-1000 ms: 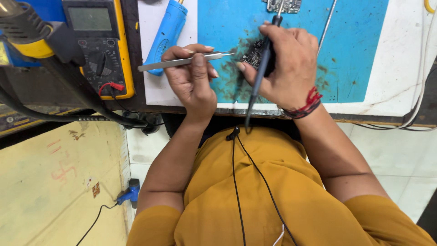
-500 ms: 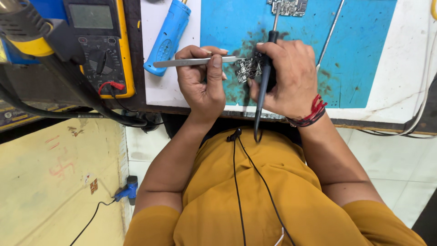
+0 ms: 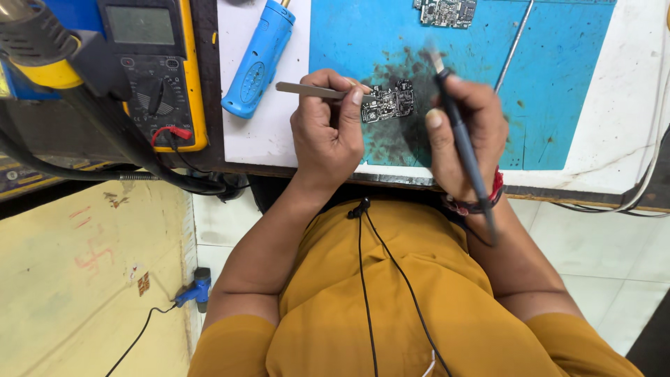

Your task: The person solders components on a small circuit board at a repair workbench. They hold the board with tweezers in one hand while applying a soldering iron to its contacts with the other, repositioning the board repeatedly and working on different sections, with other boards and a multimeter on the bench.

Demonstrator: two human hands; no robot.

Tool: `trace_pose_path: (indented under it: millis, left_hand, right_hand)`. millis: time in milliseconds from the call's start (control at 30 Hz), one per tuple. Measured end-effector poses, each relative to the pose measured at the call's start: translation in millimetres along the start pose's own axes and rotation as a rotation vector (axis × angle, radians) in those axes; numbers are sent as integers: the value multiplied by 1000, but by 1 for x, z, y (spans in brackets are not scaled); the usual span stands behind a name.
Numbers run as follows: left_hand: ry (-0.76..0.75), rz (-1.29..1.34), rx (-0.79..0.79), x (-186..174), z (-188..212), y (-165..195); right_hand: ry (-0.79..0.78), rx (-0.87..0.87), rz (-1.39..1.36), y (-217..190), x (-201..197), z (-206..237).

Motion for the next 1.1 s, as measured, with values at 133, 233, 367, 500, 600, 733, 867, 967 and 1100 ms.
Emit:
trace_pose_path:
  millis: [133, 233, 367, 500, 600, 733, 867, 967, 1100]
  left_hand:
    - [-17, -101, 31, 1, -3, 1]
    - [-28, -157, 13, 1, -5, 1]
    - [-35, -205, 9, 0, -7, 2]
    - [-25, -204, 34, -1, -7, 1]
    - [-27, -197, 31, -2, -7, 0]
    - [-27, -214, 54, -3, -7, -1]
    - [-27, -214, 51, -4, -7, -2]
    - [-31, -214, 50, -4, -7, -1]
    - [-35, -195, 44, -4, -6, -1]
  right_hand:
    - [-60, -8, 163, 4, -6, 8]
    - [-83, -85, 189, 6, -7, 5]
    - [-113, -154, 233, 4, 0, 0]
    - [-143, -169, 227, 2, 6, -3]
    - [-148, -172, 239, 3, 8, -4]
    - [-165, -156, 239, 3, 9, -3]
    - [-154, -154, 242, 4, 10, -4]
    - [-147, -152, 246, 5, 10, -3]
    - [-147, -150, 247, 5, 9, -2]
Point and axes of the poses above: each hand's wrist, its own z-axis away from the middle knuckle, its own x-axis out of the palm, y = z × x, the point moved 3 cm from there along -z, towards the middle knuckle, and after that the axes turned 9 degrees about -z, right-handed, at the moved point
